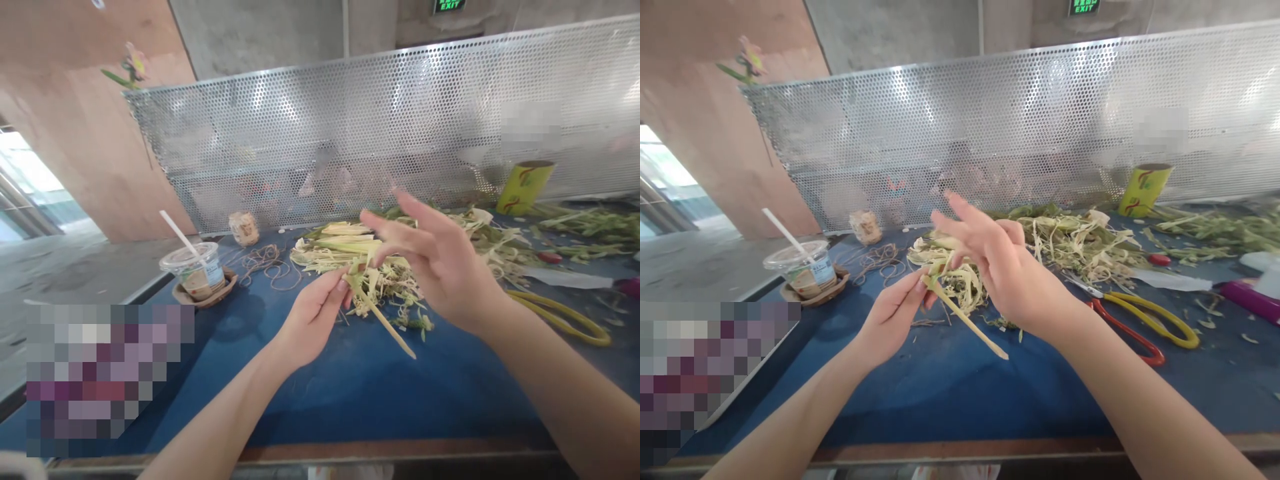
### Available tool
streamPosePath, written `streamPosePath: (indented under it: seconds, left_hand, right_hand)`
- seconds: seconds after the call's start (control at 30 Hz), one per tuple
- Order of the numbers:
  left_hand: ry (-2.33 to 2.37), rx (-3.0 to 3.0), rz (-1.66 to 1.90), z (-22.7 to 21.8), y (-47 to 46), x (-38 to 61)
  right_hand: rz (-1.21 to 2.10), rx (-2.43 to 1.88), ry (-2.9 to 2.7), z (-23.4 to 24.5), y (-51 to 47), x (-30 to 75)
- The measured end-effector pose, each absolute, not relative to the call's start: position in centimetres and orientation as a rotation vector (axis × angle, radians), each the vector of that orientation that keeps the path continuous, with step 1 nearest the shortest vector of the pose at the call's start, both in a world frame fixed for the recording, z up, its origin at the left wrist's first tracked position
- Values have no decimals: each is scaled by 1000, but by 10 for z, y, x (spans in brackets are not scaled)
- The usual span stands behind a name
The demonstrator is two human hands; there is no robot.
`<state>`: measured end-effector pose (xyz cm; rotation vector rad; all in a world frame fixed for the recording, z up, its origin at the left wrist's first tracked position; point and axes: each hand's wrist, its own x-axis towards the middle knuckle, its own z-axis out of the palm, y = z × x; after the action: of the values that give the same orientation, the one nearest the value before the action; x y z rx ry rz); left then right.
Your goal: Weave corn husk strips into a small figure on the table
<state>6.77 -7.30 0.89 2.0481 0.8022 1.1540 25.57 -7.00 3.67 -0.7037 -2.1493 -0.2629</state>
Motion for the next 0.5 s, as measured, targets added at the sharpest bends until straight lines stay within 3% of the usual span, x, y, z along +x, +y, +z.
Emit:
streamPosePath:
  seconds: [0.2,0.5]
  left_hand:
    - [671,1731,1188,-1,-67,72]
    - [551,1341,1115,1,-67,78]
  right_hand:
    - [-528,-668,-2193,47,-79,254]
    - [-203,-651,-2147,60,-61,249]
